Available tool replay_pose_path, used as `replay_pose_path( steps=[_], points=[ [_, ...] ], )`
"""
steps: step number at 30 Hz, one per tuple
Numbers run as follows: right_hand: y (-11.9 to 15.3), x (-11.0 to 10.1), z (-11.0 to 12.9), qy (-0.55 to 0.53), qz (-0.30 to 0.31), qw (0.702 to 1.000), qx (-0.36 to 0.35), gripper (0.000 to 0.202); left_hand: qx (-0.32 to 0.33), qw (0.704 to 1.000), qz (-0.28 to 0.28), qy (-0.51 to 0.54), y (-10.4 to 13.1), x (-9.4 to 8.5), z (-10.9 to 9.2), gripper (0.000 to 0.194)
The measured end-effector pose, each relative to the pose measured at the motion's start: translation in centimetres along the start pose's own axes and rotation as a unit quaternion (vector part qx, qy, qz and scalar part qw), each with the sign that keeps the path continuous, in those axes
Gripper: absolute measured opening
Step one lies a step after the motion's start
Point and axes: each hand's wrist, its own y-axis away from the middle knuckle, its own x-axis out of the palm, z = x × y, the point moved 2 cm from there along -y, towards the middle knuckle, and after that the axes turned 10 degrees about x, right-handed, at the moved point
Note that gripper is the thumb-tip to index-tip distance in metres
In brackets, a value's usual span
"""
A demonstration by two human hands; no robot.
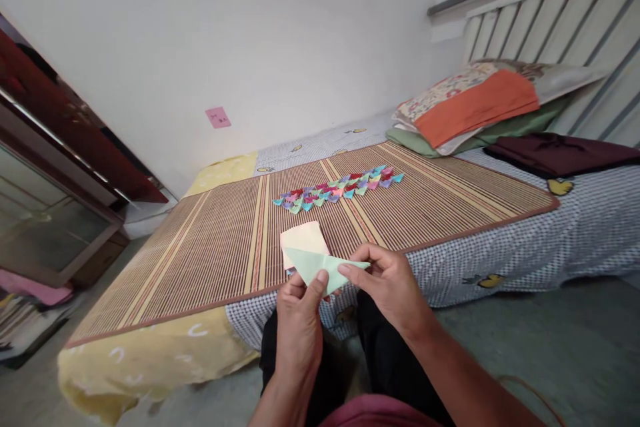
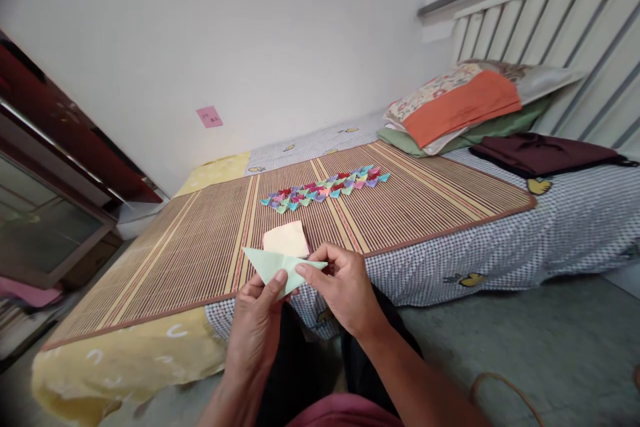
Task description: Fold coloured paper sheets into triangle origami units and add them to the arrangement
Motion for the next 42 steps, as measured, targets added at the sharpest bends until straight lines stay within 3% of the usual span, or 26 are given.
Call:
replay_pose_path(
  steps=[7, 11, 14, 21, 28, 42],
  points=[
    [-0.3, -2.4, 1.0, 0.048, -0.064, 0.995, -0.053, 0.023, -0.009, 0.999, -0.037, 0.003, -0.2, -0.4, 0.3, 0.031],
    [0.0, -3.4, 1.6, 0.097, -0.027, 0.99, -0.094, 0.01, -0.009, 0.999, -0.045, -0.006, -0.5, -0.7, 0.2, 0.033],
    [0.5, -3.0, 1.7, 0.147, 0.012, 0.981, -0.126, 0.015, -0.005, 0.999, -0.026, -0.025, -0.6, -0.8, 0.0, 0.031],
    [0.7, -1.7, 2.0, 0.216, -0.007, 0.952, -0.217, 0.011, -0.005, 0.999, 0.0, -0.032, -0.3, -0.5, -0.2, 0.028],
    [0.7, -1.8, 2.3, 0.228, 0.04, 0.95, -0.209, 0.014, -0.012, 1.0, 0.002, -0.008, -0.1, -0.4, 0.0, 0.028],
    [0.6, -2.0, 2.2, 0.269, -0.008, 0.946, -0.181, 0.02, -0.032, 0.999, 0.018, -0.018, 0.1, 0.1, 0.1, 0.025]
  ],
)
